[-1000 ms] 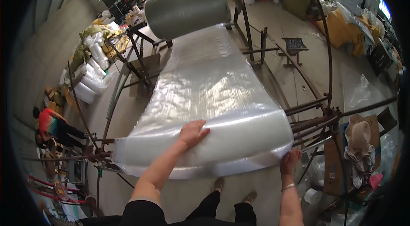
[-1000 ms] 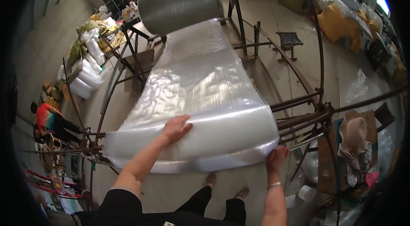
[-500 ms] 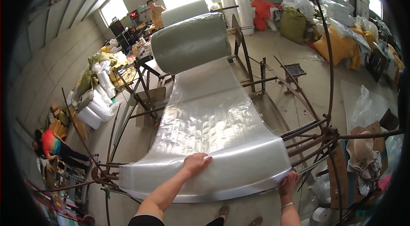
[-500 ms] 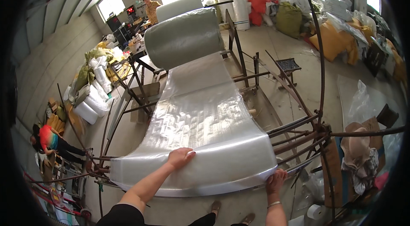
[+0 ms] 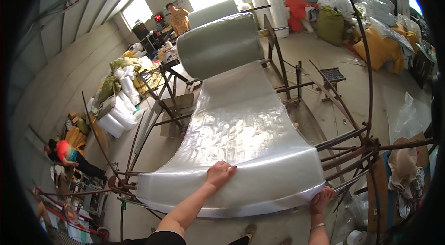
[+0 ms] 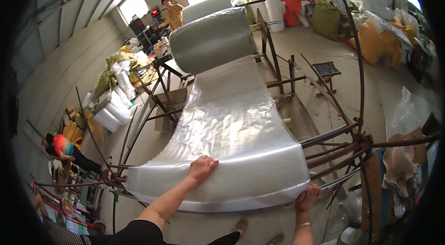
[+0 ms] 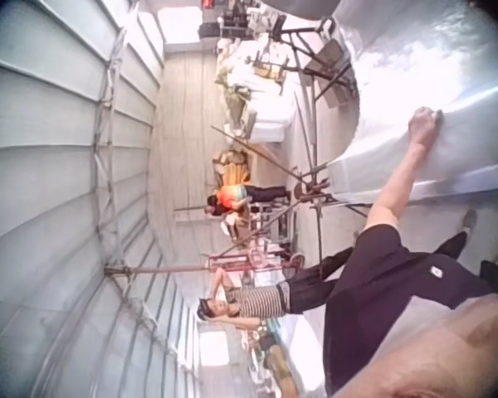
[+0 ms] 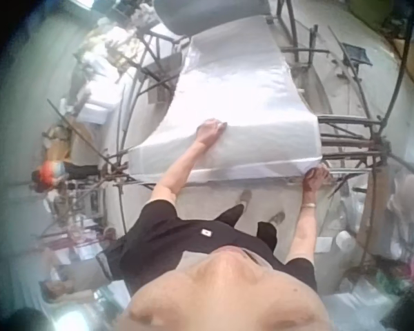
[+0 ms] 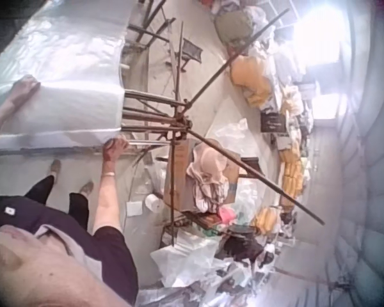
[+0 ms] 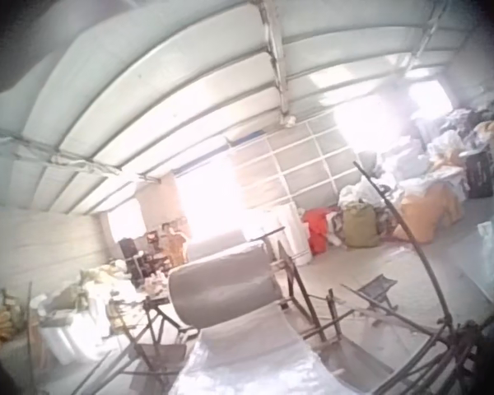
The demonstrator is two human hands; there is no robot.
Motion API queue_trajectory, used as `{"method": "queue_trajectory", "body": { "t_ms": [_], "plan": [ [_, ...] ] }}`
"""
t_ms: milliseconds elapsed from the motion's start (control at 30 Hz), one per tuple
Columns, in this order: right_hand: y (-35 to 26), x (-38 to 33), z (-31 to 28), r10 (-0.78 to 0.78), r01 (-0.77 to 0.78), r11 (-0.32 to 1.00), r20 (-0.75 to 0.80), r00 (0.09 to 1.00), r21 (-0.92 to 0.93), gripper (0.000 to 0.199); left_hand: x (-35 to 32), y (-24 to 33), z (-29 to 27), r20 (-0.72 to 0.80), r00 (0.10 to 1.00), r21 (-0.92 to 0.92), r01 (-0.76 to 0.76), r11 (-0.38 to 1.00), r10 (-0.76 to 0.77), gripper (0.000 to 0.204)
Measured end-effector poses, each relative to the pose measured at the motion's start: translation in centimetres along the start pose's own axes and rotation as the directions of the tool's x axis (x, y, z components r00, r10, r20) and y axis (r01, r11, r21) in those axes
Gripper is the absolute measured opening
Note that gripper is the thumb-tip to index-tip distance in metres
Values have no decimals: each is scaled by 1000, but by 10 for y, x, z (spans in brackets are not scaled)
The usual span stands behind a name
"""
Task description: The person operates a manual crank to feed a large roll of clear plastic sheeting through a metal frame. They then use a handheld metal blade to cut the plastic sheet into a rectangular piece. The person repeats this process, feeding the sheet and cutting it multiple times.
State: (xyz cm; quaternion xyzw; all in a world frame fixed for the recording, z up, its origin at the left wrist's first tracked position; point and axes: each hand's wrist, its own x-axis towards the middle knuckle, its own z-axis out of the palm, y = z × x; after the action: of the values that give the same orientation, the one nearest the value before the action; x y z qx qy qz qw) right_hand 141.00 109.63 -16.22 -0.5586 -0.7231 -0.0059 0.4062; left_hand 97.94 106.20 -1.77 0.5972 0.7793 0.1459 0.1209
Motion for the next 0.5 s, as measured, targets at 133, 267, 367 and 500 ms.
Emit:
{"method": "queue_trajectory", "body": {
  "t_ms": [133,267,367,500],
  "plan": [
    [1,1,0,-57,57,998,-34,998,-11,37,0,-1,1,-33,999,0,-4,1000,4,48],
    [0,2,-1,-73,74,997,-58,996,17,36,-1,-4,10,-111,994,-1,-15,1000,14,49],
    [-1,2,-2,-78,79,997,-74,994,13,36,0,-7,16,-129,992,21,-10,1000,12,51],
    [0,2,-5,-85,87,996,-82,993,26,34,3,-7,18,-104,994,43,21,999,-16,55]
  ]
}}
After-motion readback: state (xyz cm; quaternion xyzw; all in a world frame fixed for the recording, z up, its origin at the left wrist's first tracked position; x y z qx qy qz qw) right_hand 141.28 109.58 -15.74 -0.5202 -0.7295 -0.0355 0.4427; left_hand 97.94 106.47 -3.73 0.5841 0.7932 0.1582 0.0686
